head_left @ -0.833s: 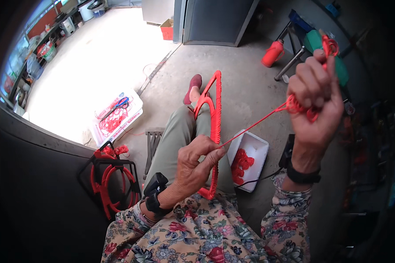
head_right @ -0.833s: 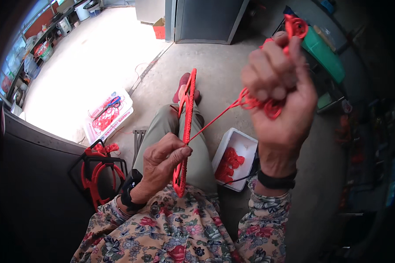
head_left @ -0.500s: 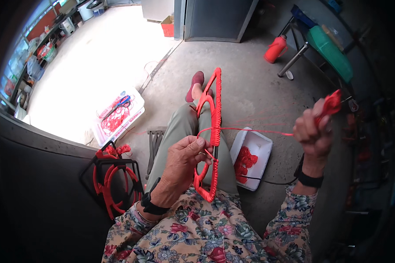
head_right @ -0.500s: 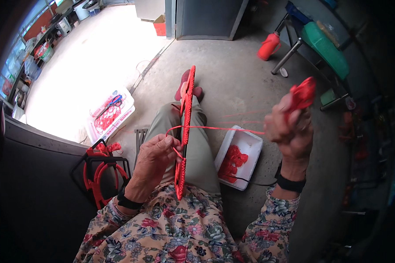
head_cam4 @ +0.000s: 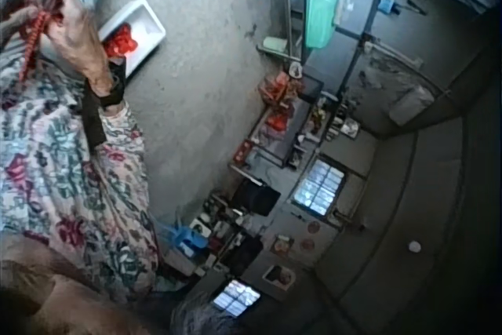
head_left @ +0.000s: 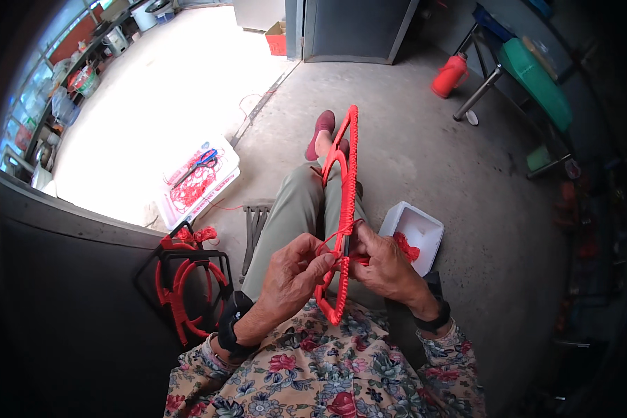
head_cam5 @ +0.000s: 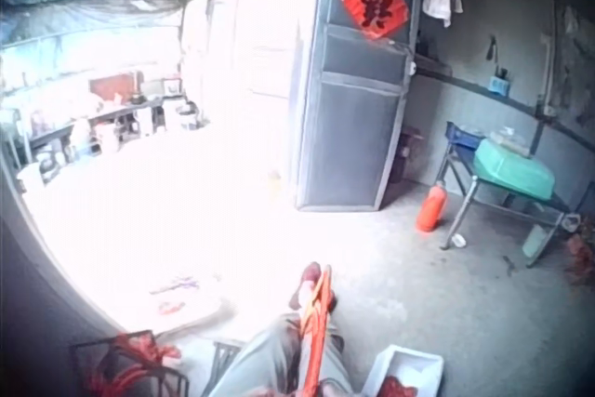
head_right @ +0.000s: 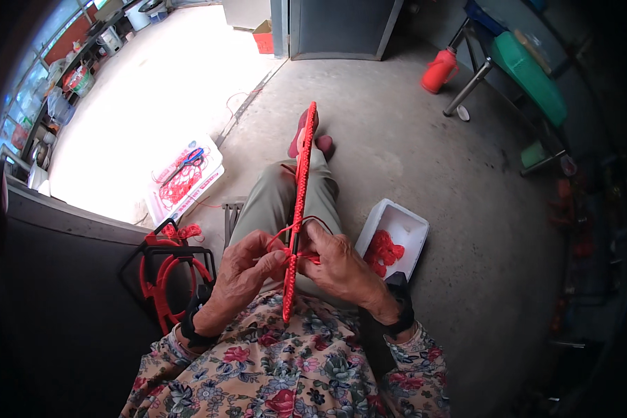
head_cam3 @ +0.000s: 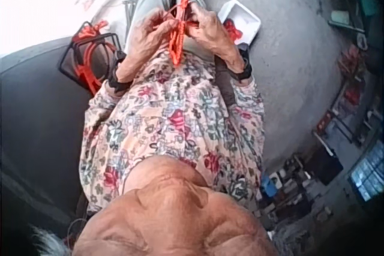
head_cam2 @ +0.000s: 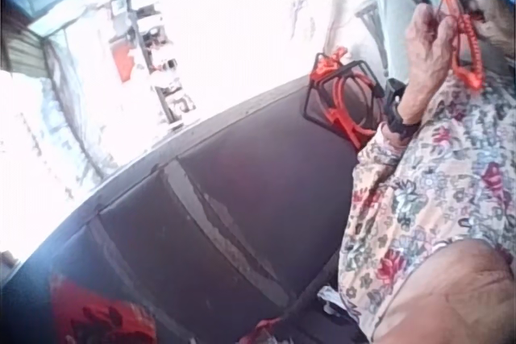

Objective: The person is wrapping a red string around a red plastic frame.

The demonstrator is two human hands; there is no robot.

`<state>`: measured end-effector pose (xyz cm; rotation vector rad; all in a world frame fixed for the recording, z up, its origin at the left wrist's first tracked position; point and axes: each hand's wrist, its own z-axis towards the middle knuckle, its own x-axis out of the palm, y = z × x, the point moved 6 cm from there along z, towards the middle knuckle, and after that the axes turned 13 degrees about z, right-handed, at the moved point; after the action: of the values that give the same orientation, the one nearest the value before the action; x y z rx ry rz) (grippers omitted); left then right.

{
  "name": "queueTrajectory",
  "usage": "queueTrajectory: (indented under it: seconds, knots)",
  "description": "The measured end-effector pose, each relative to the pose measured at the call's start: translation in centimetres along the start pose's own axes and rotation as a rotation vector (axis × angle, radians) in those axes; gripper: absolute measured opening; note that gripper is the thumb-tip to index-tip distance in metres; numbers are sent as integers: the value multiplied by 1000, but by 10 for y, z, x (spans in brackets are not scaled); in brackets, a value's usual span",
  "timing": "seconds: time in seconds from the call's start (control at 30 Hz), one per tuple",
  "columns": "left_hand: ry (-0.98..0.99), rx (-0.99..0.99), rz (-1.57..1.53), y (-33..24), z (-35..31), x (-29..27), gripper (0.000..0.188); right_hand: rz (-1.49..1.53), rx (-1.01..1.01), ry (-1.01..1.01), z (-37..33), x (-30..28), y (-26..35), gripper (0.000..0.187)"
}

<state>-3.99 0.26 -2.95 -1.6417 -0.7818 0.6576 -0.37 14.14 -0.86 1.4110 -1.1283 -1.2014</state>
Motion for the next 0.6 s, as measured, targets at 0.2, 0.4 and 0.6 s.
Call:
queueTrajectory:
  seconds: [0.2,0.4,0.6]
  knots:
    - [-75,43,-98,-9,-2,-16,13,-86,-68,-14,-10,-5,22,27]
    - [-138,151,-74,-39,-9,-17,11,-465,-422,-106,-6,-4,79,19]
    - [-158,451,-35,-59,-8,-15,13,96,-417,-37,-17,-21,72,17]
